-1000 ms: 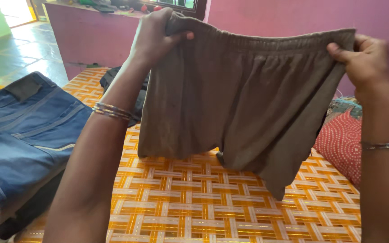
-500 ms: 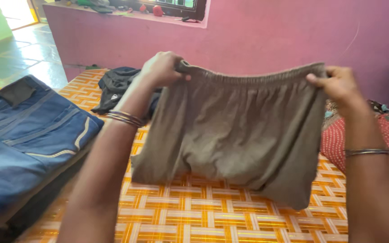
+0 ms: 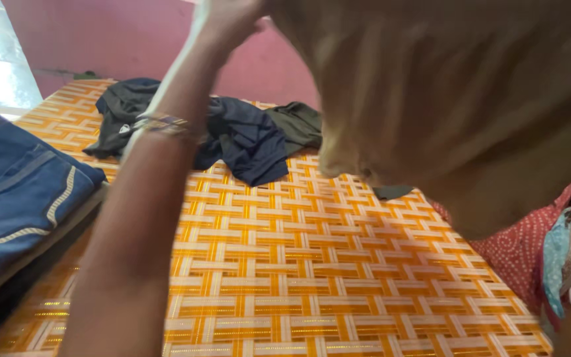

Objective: The person folds several pairs of trousers and a dark shirt by hand on a bed, placing the folded items into a stack one by one.

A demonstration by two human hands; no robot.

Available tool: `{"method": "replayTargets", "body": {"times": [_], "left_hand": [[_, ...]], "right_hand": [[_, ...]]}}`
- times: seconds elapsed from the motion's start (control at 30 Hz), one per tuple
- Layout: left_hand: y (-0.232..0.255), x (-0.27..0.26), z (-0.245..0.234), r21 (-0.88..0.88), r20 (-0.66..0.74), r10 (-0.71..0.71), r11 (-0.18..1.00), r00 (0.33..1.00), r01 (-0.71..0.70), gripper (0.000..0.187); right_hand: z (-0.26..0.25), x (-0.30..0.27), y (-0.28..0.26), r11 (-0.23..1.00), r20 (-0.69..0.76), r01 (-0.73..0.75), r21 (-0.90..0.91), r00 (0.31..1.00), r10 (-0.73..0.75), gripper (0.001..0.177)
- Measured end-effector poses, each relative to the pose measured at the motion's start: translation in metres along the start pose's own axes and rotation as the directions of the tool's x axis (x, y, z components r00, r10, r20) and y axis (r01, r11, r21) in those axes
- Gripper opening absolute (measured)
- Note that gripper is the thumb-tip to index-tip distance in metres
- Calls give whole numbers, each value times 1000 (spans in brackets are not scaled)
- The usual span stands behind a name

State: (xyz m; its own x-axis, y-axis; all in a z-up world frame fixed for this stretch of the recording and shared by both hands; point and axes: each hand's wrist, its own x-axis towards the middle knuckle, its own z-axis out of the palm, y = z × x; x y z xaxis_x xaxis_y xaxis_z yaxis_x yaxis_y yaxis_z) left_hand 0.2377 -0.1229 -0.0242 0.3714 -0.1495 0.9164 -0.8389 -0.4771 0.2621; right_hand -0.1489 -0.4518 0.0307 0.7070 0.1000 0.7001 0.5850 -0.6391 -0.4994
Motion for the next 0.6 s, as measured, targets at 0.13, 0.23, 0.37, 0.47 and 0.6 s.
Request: {"method": "replayTargets", "body": {"times": [0.13,0.23,0.37,0.47,0.6], "left_hand": [[-75,-127,-65,317,159,-28,948,987,-25,12],[-86,-210,-90,562,209,-651,690,730,455,61],[-73,-256,-75,343,408,-557,828,723,444,36],[-40,-284,-32,108,541,-438,883,718,458,40],[16,-353,1,227,631,-340,941,697,253,69]], "right_hand": [[120,-48,-54,928,649,-208,308,759,-45,57],[191,-57,-51,992,701,-33,119,710,-61,69],[213,-44,31,985,480,-163,-56,861,170,52],[225,-53,134,907,327,-286,-309,863,384,52],[274,-115,262,748,368,-183,-638,781,504,95]]}}
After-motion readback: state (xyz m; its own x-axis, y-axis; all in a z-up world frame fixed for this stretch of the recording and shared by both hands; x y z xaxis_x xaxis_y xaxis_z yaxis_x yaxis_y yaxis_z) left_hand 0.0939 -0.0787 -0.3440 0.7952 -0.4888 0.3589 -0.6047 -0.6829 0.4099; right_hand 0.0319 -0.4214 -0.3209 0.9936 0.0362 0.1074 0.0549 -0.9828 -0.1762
